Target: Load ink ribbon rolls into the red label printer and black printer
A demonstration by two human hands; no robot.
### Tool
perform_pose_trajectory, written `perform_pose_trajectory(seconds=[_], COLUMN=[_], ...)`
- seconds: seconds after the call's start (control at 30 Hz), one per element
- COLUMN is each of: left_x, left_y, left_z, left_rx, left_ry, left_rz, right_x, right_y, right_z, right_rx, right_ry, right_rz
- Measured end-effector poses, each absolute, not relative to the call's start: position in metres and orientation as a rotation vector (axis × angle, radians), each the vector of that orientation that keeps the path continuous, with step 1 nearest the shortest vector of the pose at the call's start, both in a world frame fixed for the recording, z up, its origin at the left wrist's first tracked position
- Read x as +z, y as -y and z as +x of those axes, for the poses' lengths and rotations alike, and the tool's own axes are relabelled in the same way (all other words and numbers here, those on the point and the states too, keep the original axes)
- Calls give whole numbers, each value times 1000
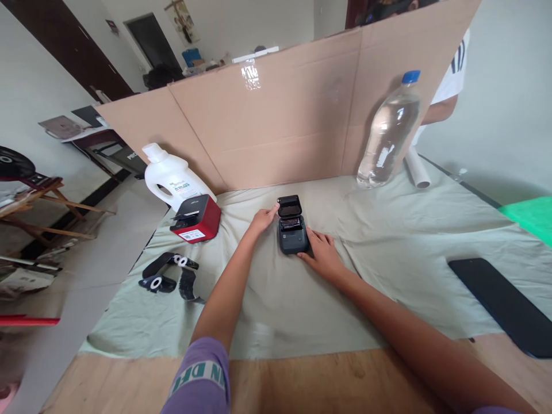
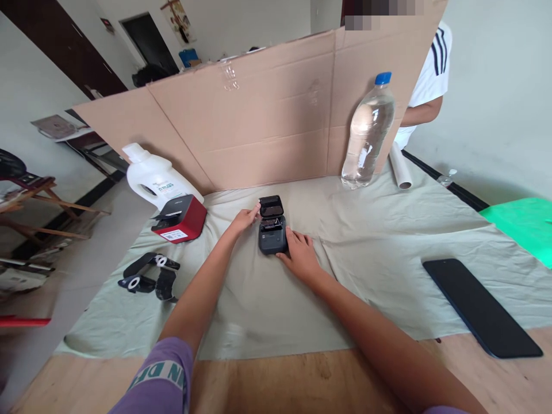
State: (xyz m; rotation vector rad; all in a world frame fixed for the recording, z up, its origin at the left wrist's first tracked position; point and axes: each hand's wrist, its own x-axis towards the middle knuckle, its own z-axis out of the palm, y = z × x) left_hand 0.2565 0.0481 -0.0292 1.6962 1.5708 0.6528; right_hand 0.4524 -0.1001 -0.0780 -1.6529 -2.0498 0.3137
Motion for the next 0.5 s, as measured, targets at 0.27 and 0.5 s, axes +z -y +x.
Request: perform_pose_trajectory(seconds=[0.27,0.5], left_x=[16,27], left_y=[-34,-44], left_z=[266,303], left_rx=[225,-223], left_ry=[-1198,-1313], left_rz=[2424,2581], right_x=[-85,-88], right_y=[98,95], right_z=[454,452], right_rx=[236,241], right_ry=[2060,2059], right_rz=[-1609,-1621])
